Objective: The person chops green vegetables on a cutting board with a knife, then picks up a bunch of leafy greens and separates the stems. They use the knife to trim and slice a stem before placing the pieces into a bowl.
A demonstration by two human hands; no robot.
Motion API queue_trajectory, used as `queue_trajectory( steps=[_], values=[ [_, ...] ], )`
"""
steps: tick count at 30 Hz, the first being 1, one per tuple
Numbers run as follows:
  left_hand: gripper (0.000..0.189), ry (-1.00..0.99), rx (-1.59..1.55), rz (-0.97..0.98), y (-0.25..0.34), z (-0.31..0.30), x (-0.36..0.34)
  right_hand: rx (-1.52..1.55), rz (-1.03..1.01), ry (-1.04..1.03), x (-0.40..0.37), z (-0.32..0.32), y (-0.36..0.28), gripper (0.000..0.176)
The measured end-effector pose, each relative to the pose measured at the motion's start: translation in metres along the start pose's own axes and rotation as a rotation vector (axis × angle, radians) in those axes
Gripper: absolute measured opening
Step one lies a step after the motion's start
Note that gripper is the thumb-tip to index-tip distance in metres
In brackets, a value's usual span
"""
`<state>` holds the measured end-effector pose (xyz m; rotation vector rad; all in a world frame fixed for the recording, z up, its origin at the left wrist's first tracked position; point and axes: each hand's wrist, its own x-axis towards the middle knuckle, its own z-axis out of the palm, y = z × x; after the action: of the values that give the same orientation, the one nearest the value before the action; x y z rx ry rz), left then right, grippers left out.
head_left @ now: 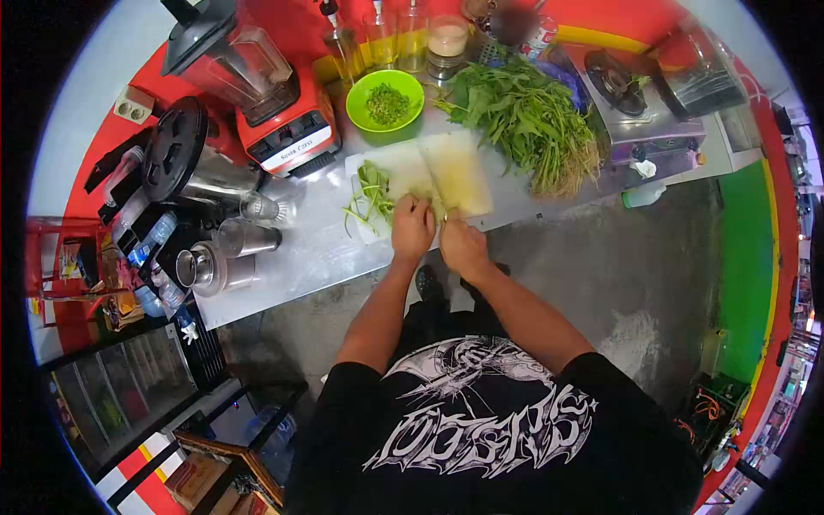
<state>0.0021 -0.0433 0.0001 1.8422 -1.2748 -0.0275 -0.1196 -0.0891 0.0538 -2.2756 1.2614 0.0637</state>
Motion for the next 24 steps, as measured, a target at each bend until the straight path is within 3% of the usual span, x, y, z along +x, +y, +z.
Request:
queue_trajectory(
  steps=[16,20,24],
  values=[
    [0.012,0.034,-0.015,0.001,0.000,0.000,0.000,-0.046,-0.130,0.006,0.015,-0.010,0.004,0.028],
    [0.011,0.020,-0.015,-0.014,-0.004,0.003,0.000,-0.018,-0.019,-0.007,0.007,0.000,0.002,0.032],
    [0.012,0.013,-0.035,-0.026,-0.001,0.001,0.002,0.010,-0.077,0.010,0.012,0.000,0.001,0.031]
  ],
)
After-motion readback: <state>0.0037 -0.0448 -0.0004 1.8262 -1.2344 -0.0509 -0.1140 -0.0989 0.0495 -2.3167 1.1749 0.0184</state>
